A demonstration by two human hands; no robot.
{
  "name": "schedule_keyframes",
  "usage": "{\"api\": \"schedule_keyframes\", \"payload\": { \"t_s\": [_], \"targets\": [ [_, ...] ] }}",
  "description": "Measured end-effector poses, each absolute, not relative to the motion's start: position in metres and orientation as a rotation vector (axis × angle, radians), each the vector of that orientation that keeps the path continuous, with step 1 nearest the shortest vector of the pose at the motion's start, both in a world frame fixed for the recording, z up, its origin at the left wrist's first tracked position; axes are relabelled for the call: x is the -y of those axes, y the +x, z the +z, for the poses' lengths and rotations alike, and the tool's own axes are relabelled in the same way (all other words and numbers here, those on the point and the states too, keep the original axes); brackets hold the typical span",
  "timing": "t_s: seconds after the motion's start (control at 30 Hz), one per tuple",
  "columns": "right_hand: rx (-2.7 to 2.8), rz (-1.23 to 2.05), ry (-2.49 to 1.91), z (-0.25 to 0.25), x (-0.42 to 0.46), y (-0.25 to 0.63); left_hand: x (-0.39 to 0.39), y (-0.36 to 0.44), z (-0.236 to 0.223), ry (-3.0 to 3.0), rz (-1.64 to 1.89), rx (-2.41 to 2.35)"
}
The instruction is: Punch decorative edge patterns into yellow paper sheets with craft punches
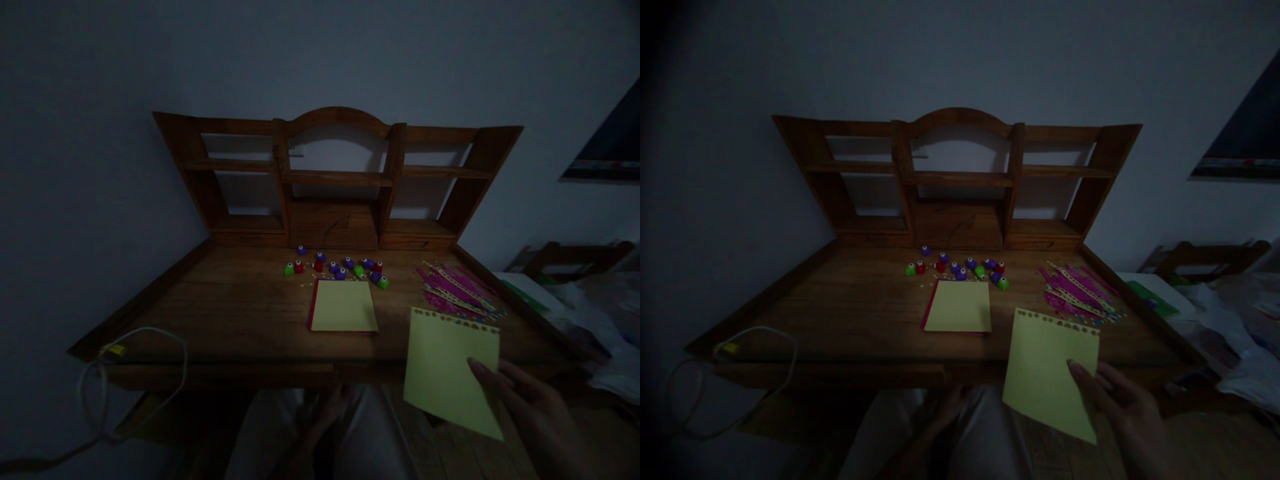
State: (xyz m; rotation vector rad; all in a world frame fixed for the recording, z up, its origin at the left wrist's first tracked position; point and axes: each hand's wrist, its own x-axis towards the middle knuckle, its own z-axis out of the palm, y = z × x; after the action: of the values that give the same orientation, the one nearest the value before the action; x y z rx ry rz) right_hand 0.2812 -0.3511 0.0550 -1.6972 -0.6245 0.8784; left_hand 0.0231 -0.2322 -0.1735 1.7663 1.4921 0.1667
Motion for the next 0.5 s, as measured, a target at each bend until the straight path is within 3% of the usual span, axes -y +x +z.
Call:
{"api": "schedule_keyframes", "payload": {
  "t_s": [0.37, 0.5],
  "targets": [
    [0.624, 0.869, -1.732, 0.058, 0.352, 0.282, 0.233, 0.047, -0.248, 2.275, 0.054, -1.204],
    [0.634, 0.876, -1.724, 0.055, 0.351, 0.282, 0.230, 0.051, -0.252, 2.260, 0.020, -1.192]
  ]
}}
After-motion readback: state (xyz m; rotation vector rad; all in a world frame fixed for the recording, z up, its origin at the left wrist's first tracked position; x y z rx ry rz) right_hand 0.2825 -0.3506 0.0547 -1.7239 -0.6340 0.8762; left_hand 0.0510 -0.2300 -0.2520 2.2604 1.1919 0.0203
